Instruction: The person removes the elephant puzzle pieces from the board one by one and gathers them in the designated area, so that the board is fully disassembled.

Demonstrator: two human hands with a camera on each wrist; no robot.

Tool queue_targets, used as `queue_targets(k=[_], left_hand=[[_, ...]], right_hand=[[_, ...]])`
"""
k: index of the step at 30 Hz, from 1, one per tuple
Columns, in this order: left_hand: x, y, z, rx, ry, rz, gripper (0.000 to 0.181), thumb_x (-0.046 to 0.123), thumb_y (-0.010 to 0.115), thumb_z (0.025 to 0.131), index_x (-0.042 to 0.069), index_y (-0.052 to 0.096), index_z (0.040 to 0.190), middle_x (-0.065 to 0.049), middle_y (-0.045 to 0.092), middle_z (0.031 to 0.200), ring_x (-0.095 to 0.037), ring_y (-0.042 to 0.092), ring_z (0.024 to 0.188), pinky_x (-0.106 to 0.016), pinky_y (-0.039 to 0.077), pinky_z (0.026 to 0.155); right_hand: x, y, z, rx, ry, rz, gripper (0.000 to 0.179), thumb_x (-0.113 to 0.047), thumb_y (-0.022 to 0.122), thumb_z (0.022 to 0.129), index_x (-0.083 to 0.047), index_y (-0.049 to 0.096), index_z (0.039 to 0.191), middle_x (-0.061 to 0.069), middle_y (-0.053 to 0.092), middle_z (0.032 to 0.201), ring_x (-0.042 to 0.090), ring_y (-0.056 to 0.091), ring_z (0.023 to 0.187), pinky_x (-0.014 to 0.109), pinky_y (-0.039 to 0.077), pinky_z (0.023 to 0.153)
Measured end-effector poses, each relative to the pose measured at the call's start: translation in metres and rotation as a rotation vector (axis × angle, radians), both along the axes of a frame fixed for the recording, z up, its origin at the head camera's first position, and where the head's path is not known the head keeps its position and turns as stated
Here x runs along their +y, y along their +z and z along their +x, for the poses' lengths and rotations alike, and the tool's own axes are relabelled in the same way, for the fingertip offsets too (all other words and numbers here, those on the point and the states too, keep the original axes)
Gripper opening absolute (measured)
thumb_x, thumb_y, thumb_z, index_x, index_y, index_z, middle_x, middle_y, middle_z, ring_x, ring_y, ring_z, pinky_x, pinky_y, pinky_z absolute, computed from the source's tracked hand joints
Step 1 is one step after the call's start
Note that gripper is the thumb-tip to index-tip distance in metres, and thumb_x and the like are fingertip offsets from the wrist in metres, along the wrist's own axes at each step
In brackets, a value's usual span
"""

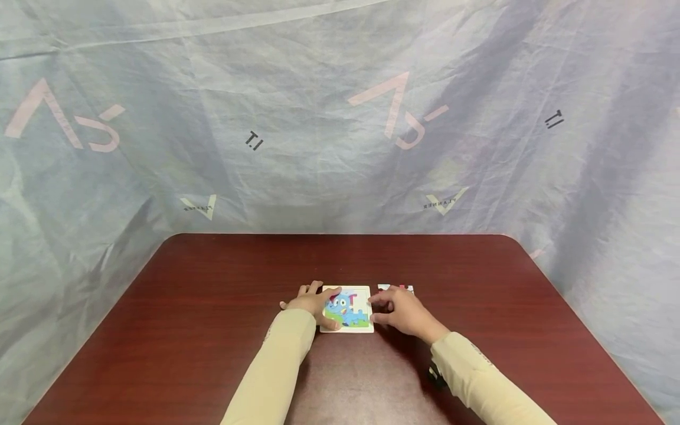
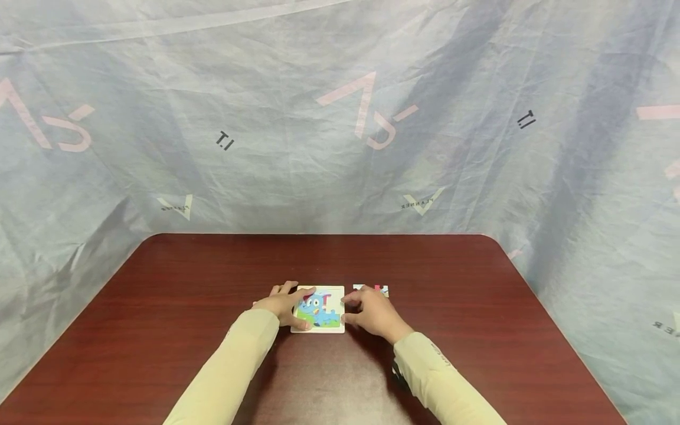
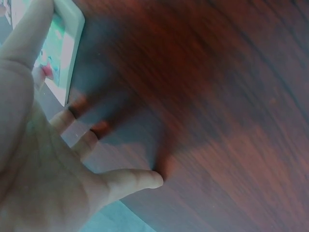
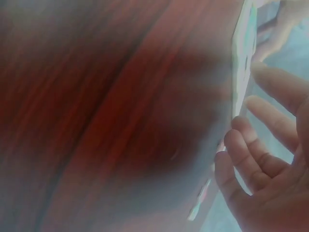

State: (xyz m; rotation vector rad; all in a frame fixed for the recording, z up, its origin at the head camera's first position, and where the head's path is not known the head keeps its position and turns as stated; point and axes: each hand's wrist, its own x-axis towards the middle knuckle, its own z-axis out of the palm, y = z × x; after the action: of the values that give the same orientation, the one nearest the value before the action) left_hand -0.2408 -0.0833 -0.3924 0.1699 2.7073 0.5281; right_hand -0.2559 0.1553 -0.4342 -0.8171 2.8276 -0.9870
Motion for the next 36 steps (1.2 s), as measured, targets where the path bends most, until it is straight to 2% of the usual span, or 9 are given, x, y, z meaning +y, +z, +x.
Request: queue_targets(k=[5,11,17,23,27,36], left_hand=[[-0.001,-0.006,-0.004,-0.007,0.014,0.006,0.082,0.031,0.083,0.086,0.030,0.041,0.156,-0.011,0.026,0.164,-0.039,0.018,0.152,-0.081,0.019,0.106],[-0.002,-0.016,-0.008,-0.019,0.027,0.009,0.082,0.032,0.083,0.086,0.032,0.041,0.157,-0.009,0.026,0.164,-0.037,0.018,0.152,-0.082,0.018,0.106],[-0.001,-0.008,-0.002,-0.015,0.025,-0.001,0.081,0.031,0.083,0.087,0.031,0.041,0.156,-0.009,0.027,0.163,-0.038,0.019,0.152,-0.081,0.018,0.107],[0.000,0.001,0.003,-0.012,0.018,-0.004,0.081,0.029,0.083,0.087,0.030,0.041,0.156,-0.011,0.027,0.162,-0.039,0.019,0.151,-0.081,0.019,0.107],[0.001,0.003,0.004,-0.011,0.018,-0.002,0.081,0.029,0.083,0.088,0.029,0.041,0.157,-0.011,0.027,0.162,-0.038,0.019,0.151,-0.081,0.018,0.107],[0.002,-0.001,0.001,-0.013,0.013,0.004,0.080,0.030,0.081,0.089,0.030,0.040,0.157,-0.012,0.025,0.164,-0.038,0.018,0.152,-0.081,0.018,0.107]], right_hand=[[-0.012,0.002,0.004,-0.004,0.044,-0.006,0.030,-0.011,0.083,0.085,0.000,0.076,0.112,-0.002,0.063,0.076,0.004,0.050,0.062,0.024,0.046,0.060],[-0.020,0.001,0.006,-0.008,0.007,0.042,0.028,-0.012,0.084,0.084,-0.003,0.078,0.111,0.004,0.059,0.082,0.008,0.046,0.068,0.025,0.041,0.060],[-0.026,-0.001,0.006,-0.024,-0.022,0.063,0.024,-0.012,0.085,0.083,-0.008,0.080,0.106,0.003,0.067,0.091,0.009,0.050,0.072,0.027,0.045,0.064],[-0.028,-0.001,0.006,-0.031,-0.057,0.072,0.022,-0.012,0.088,0.080,-0.010,0.081,0.101,0.001,0.063,0.087,0.017,0.057,0.079,0.029,0.047,0.067],[-0.029,0.000,0.007,-0.028,-0.068,0.080,0.023,-0.012,0.089,0.079,-0.011,0.080,0.100,0.001,0.063,0.088,0.018,0.059,0.081,0.031,0.049,0.068],[-0.030,0.002,0.005,-0.053,-0.098,0.082,0.022,-0.010,0.089,0.077,-0.011,0.081,0.098,0.000,0.066,0.088,0.015,0.059,0.078,0.032,0.051,0.068]])
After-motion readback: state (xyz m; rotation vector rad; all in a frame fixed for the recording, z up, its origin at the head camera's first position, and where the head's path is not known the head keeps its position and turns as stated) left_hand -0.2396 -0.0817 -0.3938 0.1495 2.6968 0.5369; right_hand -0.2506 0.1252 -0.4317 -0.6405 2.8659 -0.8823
